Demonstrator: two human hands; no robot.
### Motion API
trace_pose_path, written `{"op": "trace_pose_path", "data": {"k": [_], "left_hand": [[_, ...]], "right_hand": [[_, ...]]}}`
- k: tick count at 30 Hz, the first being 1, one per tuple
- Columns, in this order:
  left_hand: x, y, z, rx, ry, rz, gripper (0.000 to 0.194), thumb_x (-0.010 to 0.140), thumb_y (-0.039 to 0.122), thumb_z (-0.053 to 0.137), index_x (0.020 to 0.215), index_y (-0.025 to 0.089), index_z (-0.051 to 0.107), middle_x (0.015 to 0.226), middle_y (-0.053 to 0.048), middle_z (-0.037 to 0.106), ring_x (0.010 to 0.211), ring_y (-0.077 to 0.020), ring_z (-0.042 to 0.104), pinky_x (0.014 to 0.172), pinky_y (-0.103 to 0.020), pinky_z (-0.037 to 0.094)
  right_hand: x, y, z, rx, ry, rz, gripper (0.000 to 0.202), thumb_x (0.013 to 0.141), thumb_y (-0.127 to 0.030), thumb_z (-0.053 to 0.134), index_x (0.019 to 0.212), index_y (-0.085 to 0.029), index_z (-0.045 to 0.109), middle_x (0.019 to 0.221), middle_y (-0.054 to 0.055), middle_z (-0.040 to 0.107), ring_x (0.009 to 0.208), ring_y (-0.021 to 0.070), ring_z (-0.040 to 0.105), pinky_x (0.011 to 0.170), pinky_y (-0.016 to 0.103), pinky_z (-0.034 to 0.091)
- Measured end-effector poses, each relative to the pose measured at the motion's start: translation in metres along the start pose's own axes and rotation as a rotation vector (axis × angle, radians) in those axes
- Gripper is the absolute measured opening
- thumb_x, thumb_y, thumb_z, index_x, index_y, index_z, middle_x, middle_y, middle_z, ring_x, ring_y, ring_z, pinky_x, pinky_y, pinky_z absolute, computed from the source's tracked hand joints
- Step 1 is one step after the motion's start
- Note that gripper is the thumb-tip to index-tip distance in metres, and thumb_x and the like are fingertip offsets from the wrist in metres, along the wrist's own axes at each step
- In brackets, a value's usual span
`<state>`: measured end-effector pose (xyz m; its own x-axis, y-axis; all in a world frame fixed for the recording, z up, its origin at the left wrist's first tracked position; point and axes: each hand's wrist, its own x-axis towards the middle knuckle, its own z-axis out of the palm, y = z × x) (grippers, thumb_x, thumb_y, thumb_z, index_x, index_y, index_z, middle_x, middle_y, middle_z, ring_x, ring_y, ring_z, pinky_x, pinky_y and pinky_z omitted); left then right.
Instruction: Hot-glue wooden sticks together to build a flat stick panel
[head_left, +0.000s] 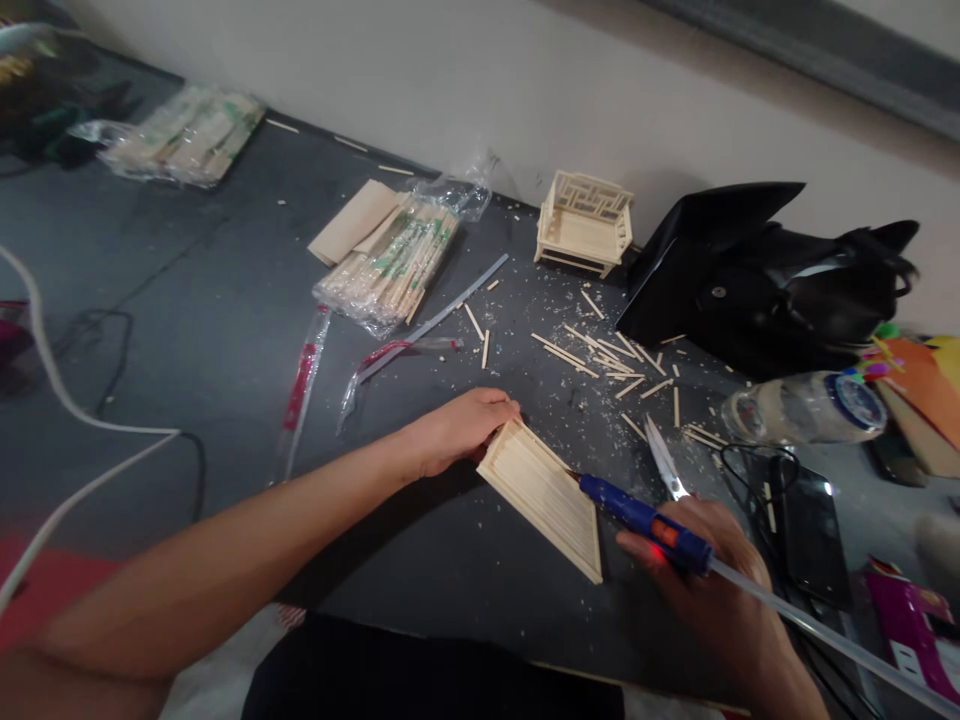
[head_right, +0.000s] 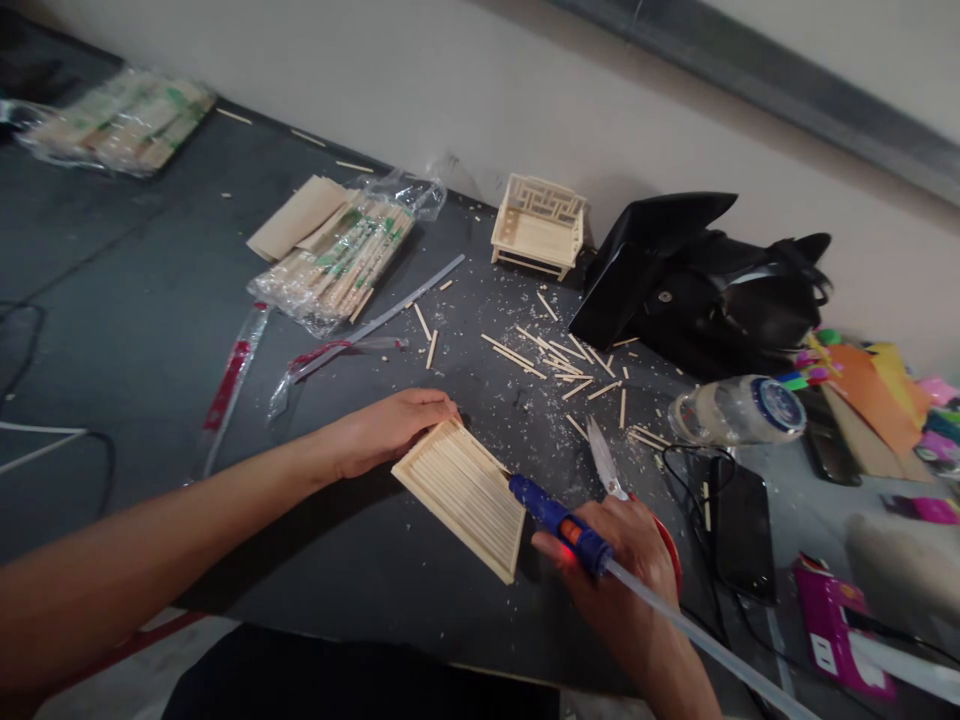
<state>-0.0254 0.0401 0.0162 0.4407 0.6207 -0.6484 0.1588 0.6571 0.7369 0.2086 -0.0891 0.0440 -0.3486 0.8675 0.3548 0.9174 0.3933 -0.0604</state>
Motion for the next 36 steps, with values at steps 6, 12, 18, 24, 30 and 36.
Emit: {"op": "trace_pose_path", "data": {"k": [6, 12, 18, 24, 30, 36], "left_hand": [[0.0, -0.001, -0.001, 0.004, -0.013, 0.015, 0.017, 0.082, 0.031, 0.054, 0.07, 0.019, 0.056, 0.066, 0.001, 0.055, 0.056, -0.011, 0.049, 0.051, -0.024, 0.035], [0.002, -0.002, -0.002, -0.005, -0.033, 0.021, 0.017, 0.08, 0.033, 0.057, 0.072, 0.018, 0.056, 0.067, 0.001, 0.056, 0.057, -0.011, 0.05, 0.053, -0.023, 0.036], [0.0, 0.0, -0.001, 0.013, -0.01, 0.003, 0.017, 0.082, 0.031, 0.054, 0.073, 0.017, 0.057, 0.068, 0.0, 0.056, 0.058, -0.0111, 0.051, 0.055, -0.024, 0.038], [-0.001, 0.002, -0.001, 0.008, -0.011, -0.005, 0.018, 0.085, 0.03, 0.051, 0.074, 0.017, 0.058, 0.068, 0.001, 0.056, 0.057, -0.0108, 0.05, 0.055, -0.024, 0.037], [0.001, 0.001, -0.001, 0.007, -0.007, -0.012, 0.018, 0.084, 0.03, 0.051, 0.072, 0.018, 0.057, 0.066, 0.002, 0.055, 0.056, -0.0108, 0.049, 0.054, -0.024, 0.037], [0.001, 0.0, -0.002, -0.002, -0.006, -0.002, 0.017, 0.083, 0.031, 0.053, 0.073, 0.018, 0.058, 0.069, 0.001, 0.058, 0.059, -0.0112, 0.051, 0.057, -0.025, 0.039]], "right_hand": [[0.002, 0.001, -0.004, 0.008, -0.005, -0.017, 0.045, 0.1, -0.051, 0.045, 0.064, -0.024, 0.049, 0.054, -0.001, 0.055, 0.053, 0.0153, 0.053, 0.059, 0.029, 0.042], [0.002, 0.002, -0.005, -0.009, 0.008, -0.027, 0.047, 0.1, -0.052, 0.044, 0.062, -0.024, 0.048, 0.055, -0.001, 0.056, 0.053, 0.0147, 0.053, 0.061, 0.028, 0.042], [0.0, 0.004, -0.006, -0.015, -0.022, -0.034, 0.046, 0.099, -0.055, 0.043, 0.066, -0.024, 0.048, 0.055, -0.002, 0.055, 0.053, 0.0148, 0.054, 0.061, 0.028, 0.042], [-0.002, 0.007, -0.008, -0.011, -0.019, -0.065, 0.046, 0.1, -0.053, 0.042, 0.066, -0.024, 0.049, 0.057, -0.001, 0.06, 0.053, 0.0146, 0.056, 0.064, 0.03, 0.043], [-0.008, 0.009, -0.007, 0.004, -0.016, -0.062, 0.045, 0.1, -0.053, 0.043, 0.067, -0.024, 0.05, 0.06, 0.0, 0.062, 0.054, 0.0152, 0.056, 0.069, 0.031, 0.045], [-0.009, 0.009, -0.01, 0.014, -0.059, -0.035, 0.048, 0.1, -0.055, 0.042, 0.065, -0.023, 0.051, 0.057, 0.0, 0.059, 0.054, 0.0148, 0.055, 0.061, 0.029, 0.041]]}}
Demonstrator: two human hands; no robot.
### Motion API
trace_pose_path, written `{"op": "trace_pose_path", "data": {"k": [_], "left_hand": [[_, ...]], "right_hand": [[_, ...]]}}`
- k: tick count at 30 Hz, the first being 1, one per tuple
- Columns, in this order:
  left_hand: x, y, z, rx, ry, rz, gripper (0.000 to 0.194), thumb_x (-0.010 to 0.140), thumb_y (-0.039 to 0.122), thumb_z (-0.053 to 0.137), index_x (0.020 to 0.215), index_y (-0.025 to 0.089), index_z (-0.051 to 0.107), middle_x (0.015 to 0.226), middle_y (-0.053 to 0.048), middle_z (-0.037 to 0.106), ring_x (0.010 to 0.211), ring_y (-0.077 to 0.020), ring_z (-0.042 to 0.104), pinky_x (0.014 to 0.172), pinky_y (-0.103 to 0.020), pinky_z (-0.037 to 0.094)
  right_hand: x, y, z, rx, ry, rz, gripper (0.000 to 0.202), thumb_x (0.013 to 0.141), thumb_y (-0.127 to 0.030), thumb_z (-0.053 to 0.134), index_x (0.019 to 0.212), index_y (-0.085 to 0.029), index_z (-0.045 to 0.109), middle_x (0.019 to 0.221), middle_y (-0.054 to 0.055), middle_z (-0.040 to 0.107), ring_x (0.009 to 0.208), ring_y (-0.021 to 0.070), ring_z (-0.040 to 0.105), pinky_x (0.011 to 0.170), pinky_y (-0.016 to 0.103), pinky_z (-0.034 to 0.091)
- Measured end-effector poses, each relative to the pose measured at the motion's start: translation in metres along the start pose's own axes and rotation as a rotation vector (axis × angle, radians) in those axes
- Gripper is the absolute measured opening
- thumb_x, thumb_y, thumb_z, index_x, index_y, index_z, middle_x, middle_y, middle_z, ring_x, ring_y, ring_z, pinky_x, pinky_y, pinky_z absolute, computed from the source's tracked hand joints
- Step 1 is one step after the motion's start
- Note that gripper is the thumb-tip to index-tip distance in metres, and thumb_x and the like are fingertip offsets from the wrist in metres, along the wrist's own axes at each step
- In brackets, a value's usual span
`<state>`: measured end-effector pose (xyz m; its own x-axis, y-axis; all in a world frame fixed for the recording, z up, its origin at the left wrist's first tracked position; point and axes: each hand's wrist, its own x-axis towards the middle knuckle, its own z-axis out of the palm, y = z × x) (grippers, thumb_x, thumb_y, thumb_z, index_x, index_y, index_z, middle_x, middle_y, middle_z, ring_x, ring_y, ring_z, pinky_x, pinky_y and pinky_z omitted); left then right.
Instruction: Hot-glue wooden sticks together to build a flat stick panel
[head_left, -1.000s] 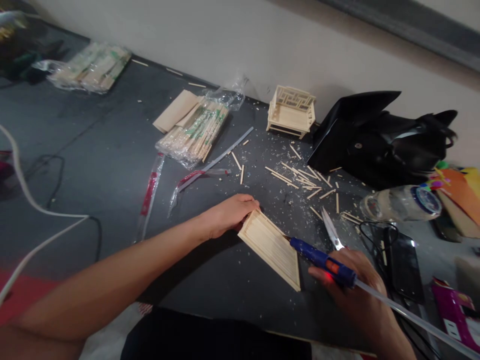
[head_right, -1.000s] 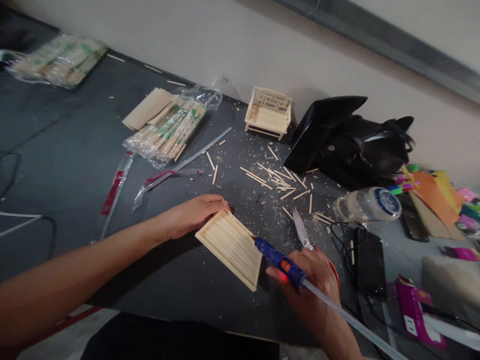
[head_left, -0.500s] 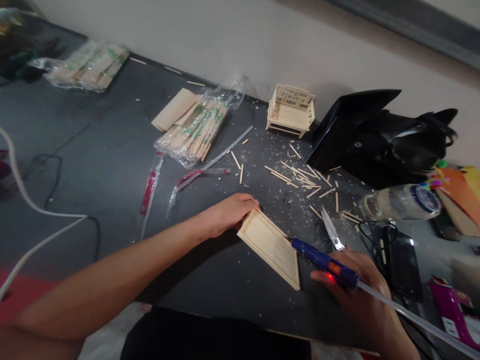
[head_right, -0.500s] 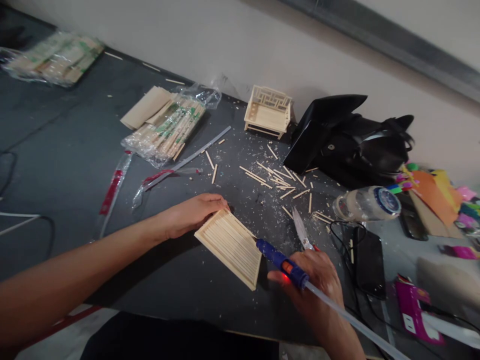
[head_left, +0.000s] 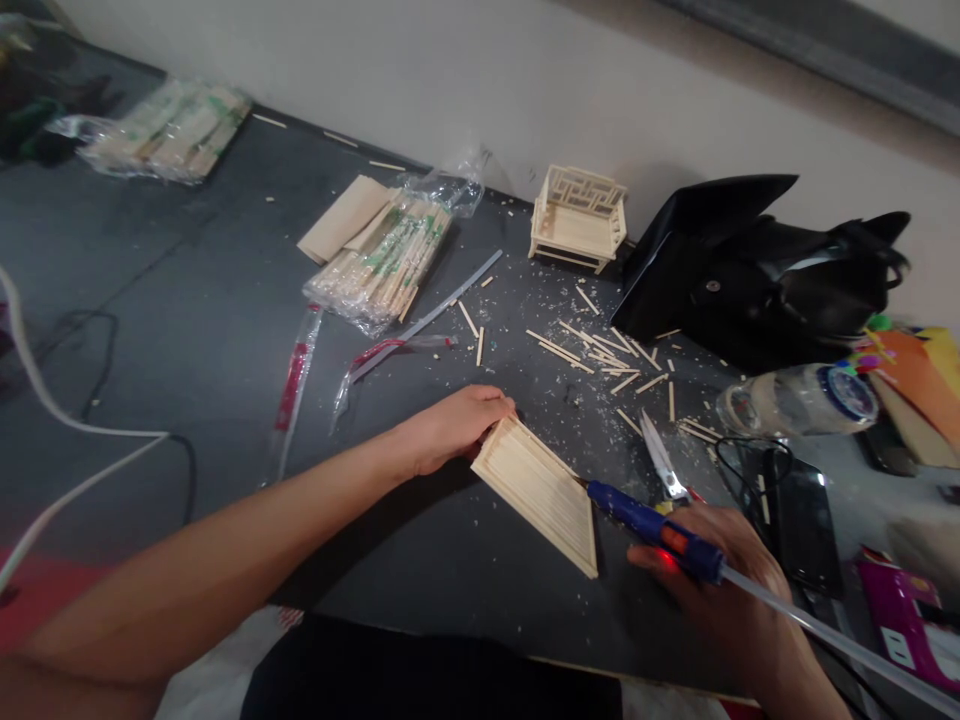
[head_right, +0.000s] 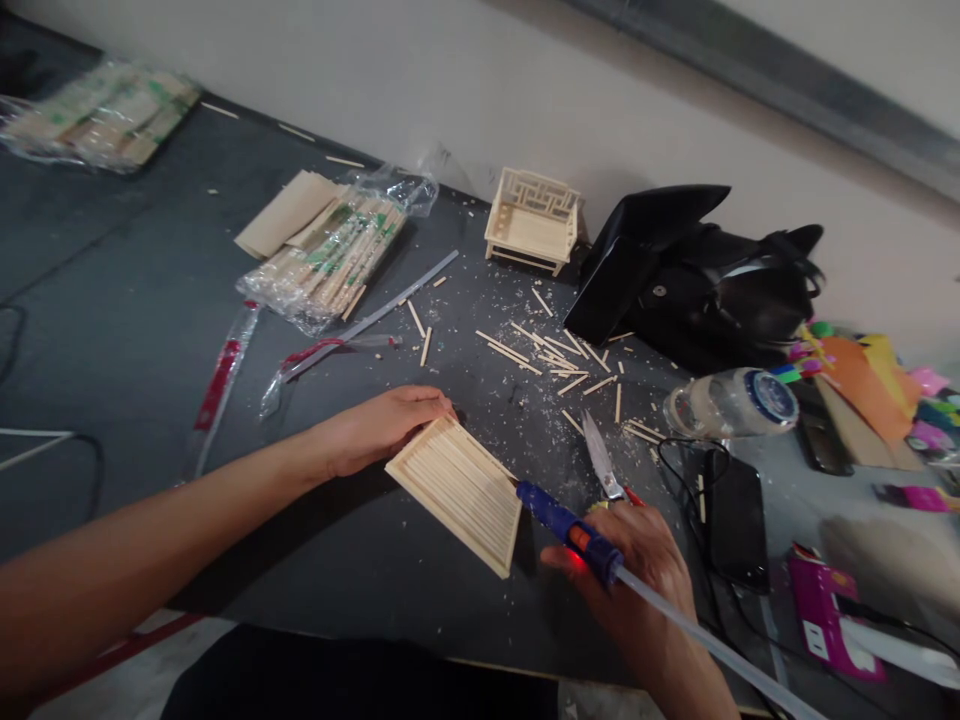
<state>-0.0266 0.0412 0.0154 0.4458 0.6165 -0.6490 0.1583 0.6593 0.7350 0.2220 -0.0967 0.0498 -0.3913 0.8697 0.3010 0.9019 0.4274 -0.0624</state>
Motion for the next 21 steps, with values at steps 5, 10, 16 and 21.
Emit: {"op": "trace_pose_path", "data": {"k": [5, 10, 16, 21], "left_hand": [[0.0, -0.001, -0.001, -0.008, -0.013, 0.003, 0.018, 0.081, 0.034, 0.057, 0.074, 0.018, 0.059, 0.07, 0.001, 0.059, 0.06, -0.0116, 0.053, 0.057, -0.024, 0.04], [-0.001, 0.001, 0.001, 0.003, 0.006, -0.024, 0.018, 0.083, 0.033, 0.055, 0.074, 0.018, 0.06, 0.069, 0.0, 0.059, 0.06, -0.012, 0.054, 0.055, -0.024, 0.04], [-0.002, 0.001, 0.0, 0.006, 0.0, -0.017, 0.018, 0.083, 0.033, 0.056, 0.074, 0.018, 0.059, 0.073, 0.0, 0.06, 0.061, -0.0117, 0.054, 0.056, -0.024, 0.039], [0.001, -0.002, -0.001, 0.021, 0.001, 0.002, 0.019, 0.082, 0.034, 0.056, 0.073, 0.018, 0.059, 0.072, 0.0, 0.059, 0.06, -0.0112, 0.052, 0.055, -0.023, 0.038]], "right_hand": [[0.002, 0.0, -0.003, -0.007, -0.012, 0.026, 0.051, 0.099, -0.057, 0.041, 0.064, -0.023, 0.052, 0.055, 0.0, 0.059, 0.052, 0.0146, 0.055, 0.058, 0.029, 0.039], [0.003, 0.001, -0.006, -0.025, -0.011, 0.022, 0.053, 0.099, -0.058, 0.04, 0.062, -0.023, 0.054, 0.055, 0.001, 0.061, 0.052, 0.0148, 0.055, 0.058, 0.029, 0.04], [-0.003, 0.002, -0.006, -0.022, -0.028, 0.046, 0.052, 0.098, -0.061, 0.041, 0.064, -0.023, 0.055, 0.054, 0.0, 0.059, 0.052, 0.015, 0.055, 0.057, 0.029, 0.039], [-0.01, 0.005, -0.005, -0.007, 0.007, 0.04, 0.045, 0.098, -0.057, 0.046, 0.072, -0.022, 0.057, 0.059, 0.0, 0.061, 0.055, 0.0159, 0.058, 0.06, 0.03, 0.041]]}}
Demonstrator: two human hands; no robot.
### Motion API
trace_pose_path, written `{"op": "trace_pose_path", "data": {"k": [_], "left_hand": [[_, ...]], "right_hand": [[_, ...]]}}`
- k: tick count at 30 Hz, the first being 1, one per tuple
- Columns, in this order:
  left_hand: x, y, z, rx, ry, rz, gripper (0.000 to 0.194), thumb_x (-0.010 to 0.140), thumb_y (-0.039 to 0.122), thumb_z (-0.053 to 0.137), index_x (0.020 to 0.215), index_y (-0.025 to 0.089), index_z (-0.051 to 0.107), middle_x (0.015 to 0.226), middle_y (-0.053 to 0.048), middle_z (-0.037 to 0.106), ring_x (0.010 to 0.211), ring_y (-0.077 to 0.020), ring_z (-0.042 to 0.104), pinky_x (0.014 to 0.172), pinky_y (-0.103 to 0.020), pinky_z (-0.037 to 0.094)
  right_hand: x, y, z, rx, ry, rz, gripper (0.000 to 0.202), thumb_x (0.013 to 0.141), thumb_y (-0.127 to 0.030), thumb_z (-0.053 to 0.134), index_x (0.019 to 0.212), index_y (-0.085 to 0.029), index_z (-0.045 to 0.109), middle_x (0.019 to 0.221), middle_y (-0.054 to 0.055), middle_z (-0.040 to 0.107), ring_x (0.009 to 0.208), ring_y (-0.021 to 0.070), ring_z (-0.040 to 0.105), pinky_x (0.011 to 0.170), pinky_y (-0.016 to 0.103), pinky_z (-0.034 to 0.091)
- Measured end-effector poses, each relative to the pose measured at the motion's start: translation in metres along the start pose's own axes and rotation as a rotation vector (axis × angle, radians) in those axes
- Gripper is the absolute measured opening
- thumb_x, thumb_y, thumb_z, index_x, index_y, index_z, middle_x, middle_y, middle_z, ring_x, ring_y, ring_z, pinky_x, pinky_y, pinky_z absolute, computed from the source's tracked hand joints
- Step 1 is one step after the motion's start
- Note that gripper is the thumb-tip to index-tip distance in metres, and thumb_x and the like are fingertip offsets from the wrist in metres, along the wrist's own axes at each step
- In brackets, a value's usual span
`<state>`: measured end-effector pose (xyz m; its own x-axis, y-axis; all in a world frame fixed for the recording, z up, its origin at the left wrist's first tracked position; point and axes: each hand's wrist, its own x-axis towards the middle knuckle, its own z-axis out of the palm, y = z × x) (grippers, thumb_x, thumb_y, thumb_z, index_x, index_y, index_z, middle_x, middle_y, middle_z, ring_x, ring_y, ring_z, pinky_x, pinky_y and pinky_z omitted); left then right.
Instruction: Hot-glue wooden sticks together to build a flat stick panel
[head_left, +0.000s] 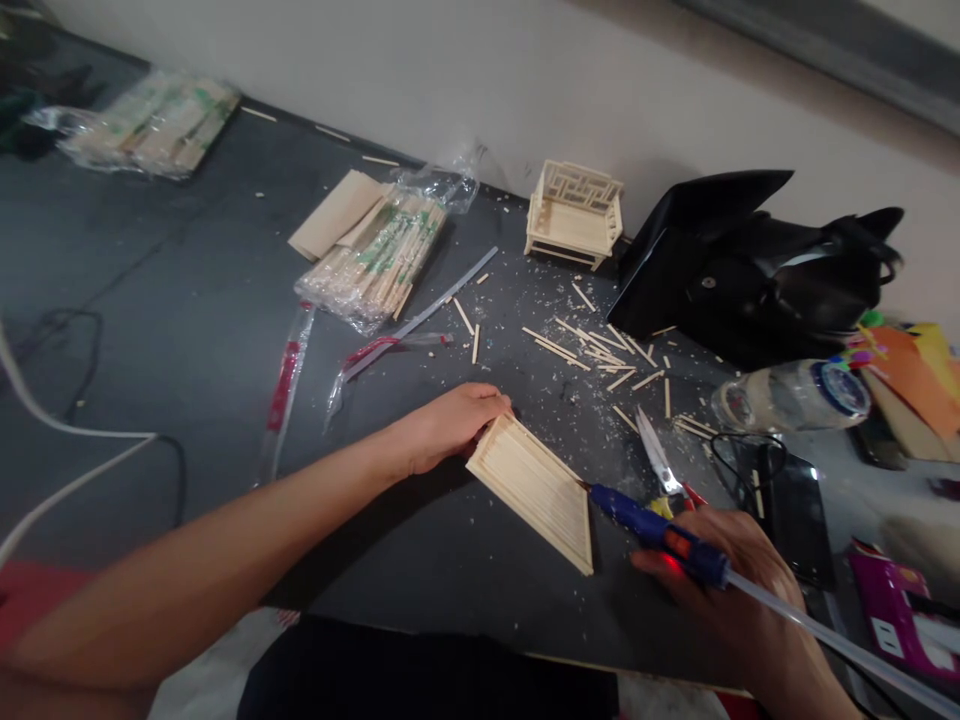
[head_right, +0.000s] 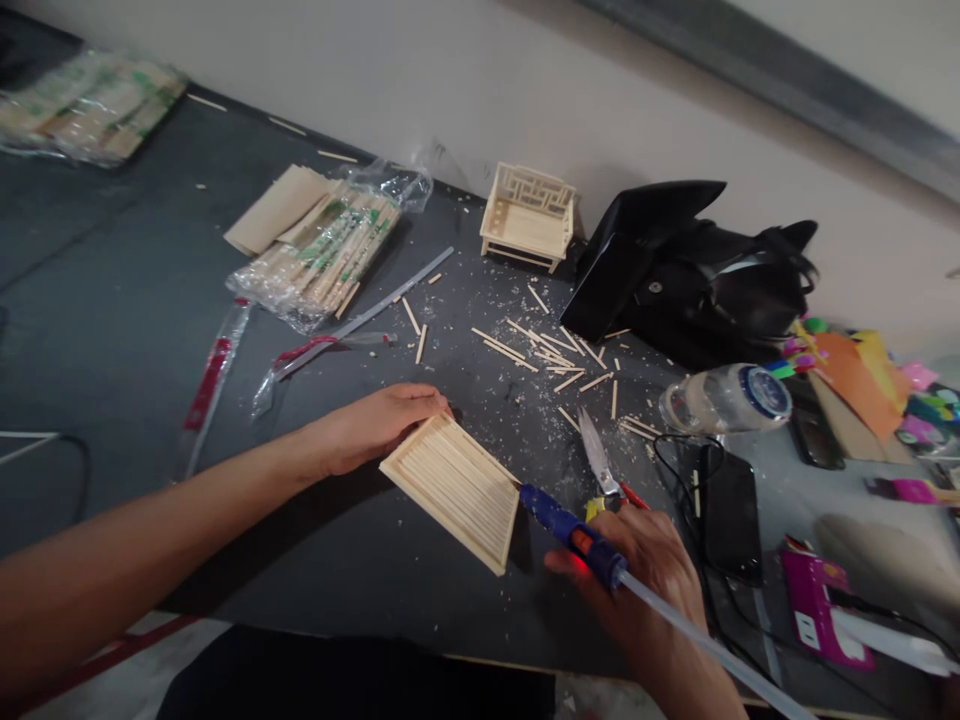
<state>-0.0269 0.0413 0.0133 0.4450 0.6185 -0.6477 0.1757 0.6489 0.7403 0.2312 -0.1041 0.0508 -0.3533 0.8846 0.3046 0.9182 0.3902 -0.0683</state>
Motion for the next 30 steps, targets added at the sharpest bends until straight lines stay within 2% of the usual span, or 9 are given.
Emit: {"op": "trace_pose_path", "data": {"k": [6, 16, 20, 25, 30], "left_hand": [[0.0, 0.0, 0.001, 0.012, 0.007, 0.002, 0.018, 0.08, 0.034, 0.056, 0.072, 0.019, 0.059, 0.07, 0.0, 0.059, 0.061, -0.0121, 0.053, 0.057, -0.024, 0.038], [-0.002, 0.002, 0.001, 0.017, 0.011, -0.025, 0.019, 0.081, 0.035, 0.056, 0.074, 0.018, 0.059, 0.07, 0.001, 0.059, 0.061, -0.0128, 0.054, 0.057, -0.024, 0.039], [-0.002, 0.002, 0.001, 0.013, 0.008, -0.026, 0.019, 0.084, 0.034, 0.055, 0.075, 0.018, 0.06, 0.071, -0.001, 0.06, 0.06, -0.0126, 0.054, 0.056, -0.024, 0.039], [0.001, -0.002, 0.0, -0.003, 0.0, 0.017, 0.018, 0.083, 0.033, 0.056, 0.074, 0.018, 0.06, 0.07, -0.001, 0.06, 0.06, -0.0119, 0.053, 0.054, -0.023, 0.038], [0.0, -0.001, 0.0, 0.014, -0.001, -0.002, 0.016, 0.081, 0.033, 0.057, 0.074, 0.019, 0.06, 0.07, -0.001, 0.059, 0.059, -0.0123, 0.054, 0.053, -0.024, 0.038]], "right_hand": [[0.003, 0.0, -0.004, -0.014, 0.024, -0.042, 0.036, 0.099, -0.048, 0.049, 0.076, -0.022, 0.056, 0.06, 0.0, 0.062, 0.055, 0.0154, 0.057, 0.06, 0.03, 0.042], [0.006, 0.0, -0.007, -0.032, 0.042, -0.063, 0.035, 0.099, -0.048, 0.05, 0.077, -0.021, 0.055, 0.06, 0.0, 0.062, 0.054, 0.0144, 0.059, 0.059, 0.028, 0.044], [0.01, -0.004, -0.008, 0.007, 0.058, -0.019, 0.034, 0.099, -0.045, 0.05, 0.073, -0.023, 0.053, 0.059, -0.001, 0.061, 0.053, 0.0144, 0.058, 0.056, 0.028, 0.044], [0.018, -0.013, 0.001, 0.038, 0.101, -0.002, 0.032, 0.1, -0.044, 0.049, 0.076, -0.023, 0.055, 0.064, 0.0, 0.063, 0.059, 0.0161, 0.06, 0.062, 0.03, 0.046], [0.025, -0.019, 0.012, 0.061, 0.023, 0.043, 0.041, 0.1, -0.049, 0.046, 0.07, -0.022, 0.055, 0.063, 0.002, 0.061, 0.058, 0.0161, 0.055, 0.061, 0.031, 0.043]]}}
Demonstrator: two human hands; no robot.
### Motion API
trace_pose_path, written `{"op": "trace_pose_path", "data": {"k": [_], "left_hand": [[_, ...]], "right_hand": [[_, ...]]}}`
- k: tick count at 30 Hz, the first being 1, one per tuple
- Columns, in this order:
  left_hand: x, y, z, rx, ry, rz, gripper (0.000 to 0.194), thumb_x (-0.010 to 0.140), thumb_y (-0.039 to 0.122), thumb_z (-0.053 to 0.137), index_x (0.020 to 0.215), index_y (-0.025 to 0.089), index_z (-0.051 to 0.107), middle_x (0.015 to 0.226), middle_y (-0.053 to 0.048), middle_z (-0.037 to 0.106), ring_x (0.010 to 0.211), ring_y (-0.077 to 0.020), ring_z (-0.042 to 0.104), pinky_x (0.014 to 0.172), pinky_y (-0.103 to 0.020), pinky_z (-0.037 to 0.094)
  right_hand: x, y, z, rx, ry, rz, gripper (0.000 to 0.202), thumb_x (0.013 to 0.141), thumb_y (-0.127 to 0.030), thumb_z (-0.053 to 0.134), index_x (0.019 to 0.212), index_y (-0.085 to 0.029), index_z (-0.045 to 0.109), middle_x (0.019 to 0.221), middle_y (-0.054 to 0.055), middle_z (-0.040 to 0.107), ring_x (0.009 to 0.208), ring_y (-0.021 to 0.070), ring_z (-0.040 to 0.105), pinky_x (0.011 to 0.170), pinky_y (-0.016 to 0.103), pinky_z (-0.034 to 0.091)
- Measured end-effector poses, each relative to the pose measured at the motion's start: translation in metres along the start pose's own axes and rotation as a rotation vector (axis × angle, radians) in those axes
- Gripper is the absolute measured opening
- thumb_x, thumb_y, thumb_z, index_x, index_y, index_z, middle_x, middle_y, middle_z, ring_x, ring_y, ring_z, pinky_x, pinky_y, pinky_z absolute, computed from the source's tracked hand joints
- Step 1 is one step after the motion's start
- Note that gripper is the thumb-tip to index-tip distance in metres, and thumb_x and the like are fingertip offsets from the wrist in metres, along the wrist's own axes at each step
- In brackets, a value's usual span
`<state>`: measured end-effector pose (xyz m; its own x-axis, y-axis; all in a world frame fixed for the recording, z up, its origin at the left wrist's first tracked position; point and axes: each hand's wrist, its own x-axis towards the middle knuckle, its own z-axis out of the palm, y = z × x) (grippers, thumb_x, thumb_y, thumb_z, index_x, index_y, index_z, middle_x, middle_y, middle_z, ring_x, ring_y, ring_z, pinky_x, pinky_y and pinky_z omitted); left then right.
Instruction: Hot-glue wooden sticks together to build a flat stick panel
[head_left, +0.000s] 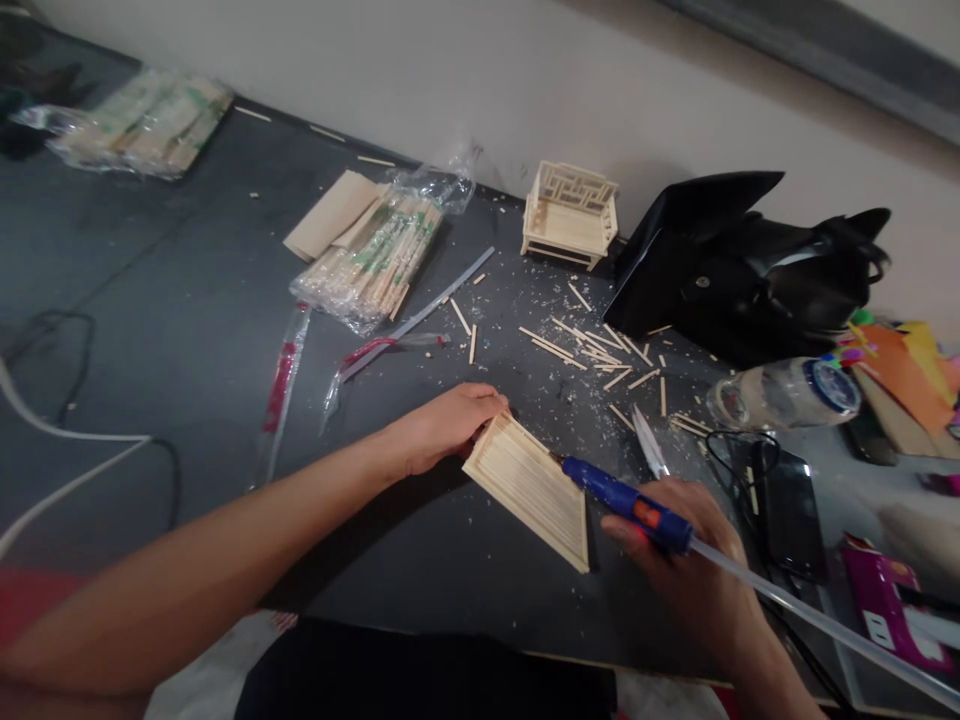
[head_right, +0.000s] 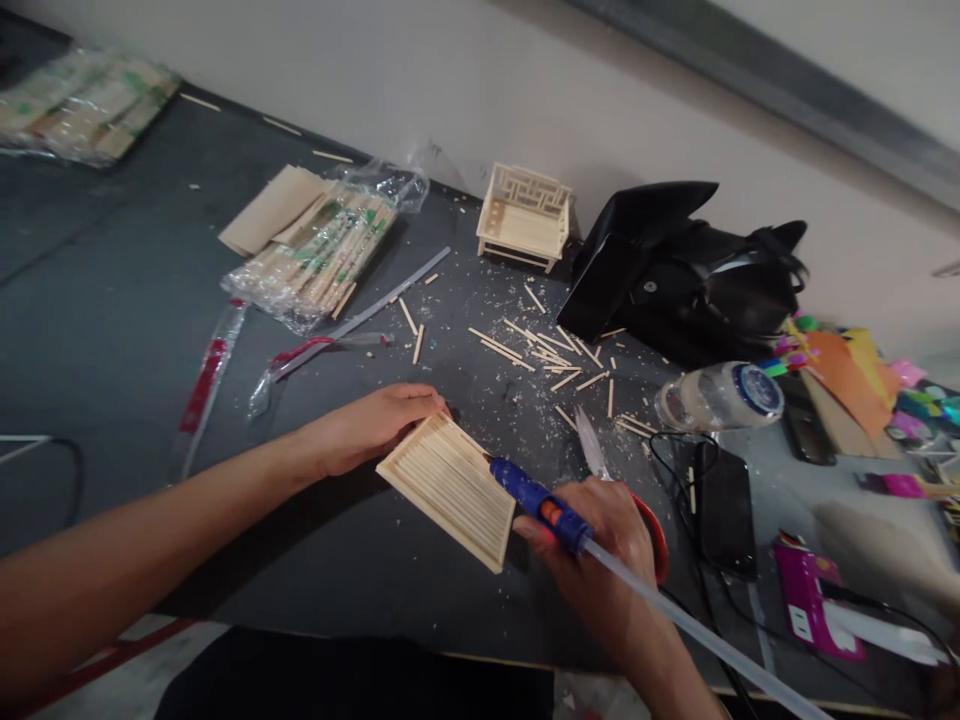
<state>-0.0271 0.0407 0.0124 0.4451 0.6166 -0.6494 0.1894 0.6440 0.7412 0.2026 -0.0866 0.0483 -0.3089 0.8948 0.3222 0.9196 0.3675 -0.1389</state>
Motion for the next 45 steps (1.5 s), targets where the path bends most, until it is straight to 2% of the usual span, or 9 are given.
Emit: {"op": "trace_pose_path", "data": {"k": [7, 13, 21, 30, 35, 39, 45], "left_hand": [[0.001, -0.001, -0.001, -0.019, -0.032, 0.029, 0.014, 0.077, 0.033, 0.059, 0.073, 0.019, 0.058, 0.068, 0.001, 0.057, 0.059, -0.0114, 0.053, 0.052, -0.023, 0.038], [-0.001, 0.0, 0.0, -0.008, -0.005, 0.007, 0.017, 0.08, 0.034, 0.056, 0.074, 0.019, 0.058, 0.069, 0.001, 0.058, 0.059, -0.0116, 0.053, 0.053, -0.023, 0.038], [0.003, -0.003, -0.002, -0.018, -0.017, 0.032, 0.017, 0.082, 0.034, 0.057, 0.073, 0.019, 0.058, 0.07, -0.001, 0.059, 0.061, -0.0125, 0.053, 0.055, -0.023, 0.039], [-0.001, 0.002, 0.001, -0.005, 0.012, -0.022, 0.018, 0.084, 0.033, 0.055, 0.074, 0.018, 0.059, 0.071, 0.0, 0.059, 0.06, -0.0117, 0.053, 0.055, -0.024, 0.039], [0.0, 0.001, 0.0, -0.035, -0.012, 0.003, 0.018, 0.082, 0.034, 0.058, 0.073, 0.019, 0.059, 0.071, 0.0, 0.059, 0.06, -0.0119, 0.053, 0.056, -0.024, 0.039], [0.0, 0.001, 0.0, -0.016, 0.012, -0.025, 0.017, 0.083, 0.032, 0.056, 0.074, 0.019, 0.06, 0.071, -0.001, 0.06, 0.06, -0.0125, 0.055, 0.056, -0.025, 0.04], [0.002, -0.002, -0.002, -0.047, -0.034, 0.021, 0.016, 0.079, 0.034, 0.06, 0.074, 0.018, 0.059, 0.068, 0.001, 0.057, 0.057, -0.0111, 0.052, 0.051, -0.023, 0.037]], "right_hand": [[0.004, -0.002, 0.005, -0.009, -0.043, 0.034, 0.046, 0.101, -0.051, 0.043, 0.067, -0.022, 0.056, 0.063, 0.002, 0.06, 0.059, 0.0162, 0.053, 0.061, 0.03, 0.04], [0.003, -0.001, 0.006, -0.007, -0.053, 0.025, 0.048, 0.1, -0.052, 0.042, 0.066, -0.022, 0.056, 0.061, 0.002, 0.06, 0.058, 0.0164, 0.053, 0.06, 0.03, 0.039], [-0.008, 0.003, 0.002, -0.027, 0.008, 0.015, 0.046, 0.1, -0.051, 0.044, 0.067, -0.022, 0.057, 0.061, 0.002, 0.062, 0.056, 0.0161, 0.055, 0.059, 0.03, 0.042], [-0.016, 0.008, -0.005, -0.044, 0.041, -0.04, 0.04, 0.1, -0.047, 0.047, 0.069, -0.023, 0.054, 0.06, 0.001, 0.062, 0.054, 0.0149, 0.058, 0.056, 0.028, 0.044], [-0.021, 0.013, -0.009, -0.032, 0.081, -0.051, 0.034, 0.098, -0.047, 0.052, 0.076, -0.021, 0.057, 0.059, 0.0, 0.063, 0.053, 0.0147, 0.06, 0.056, 0.027, 0.047], [-0.026, 0.015, -0.012, -0.019, 0.091, -0.042, 0.031, 0.097, -0.046, 0.054, 0.078, -0.022, 0.057, 0.061, 0.0, 0.064, 0.053, 0.015, 0.061, 0.056, 0.028, 0.048], [-0.016, 0.006, -0.014, 0.033, 0.136, -0.017, 0.026, 0.098, -0.043, 0.054, 0.082, -0.023, 0.057, 0.065, 0.0, 0.065, 0.057, 0.016, 0.063, 0.058, 0.029, 0.05]]}}
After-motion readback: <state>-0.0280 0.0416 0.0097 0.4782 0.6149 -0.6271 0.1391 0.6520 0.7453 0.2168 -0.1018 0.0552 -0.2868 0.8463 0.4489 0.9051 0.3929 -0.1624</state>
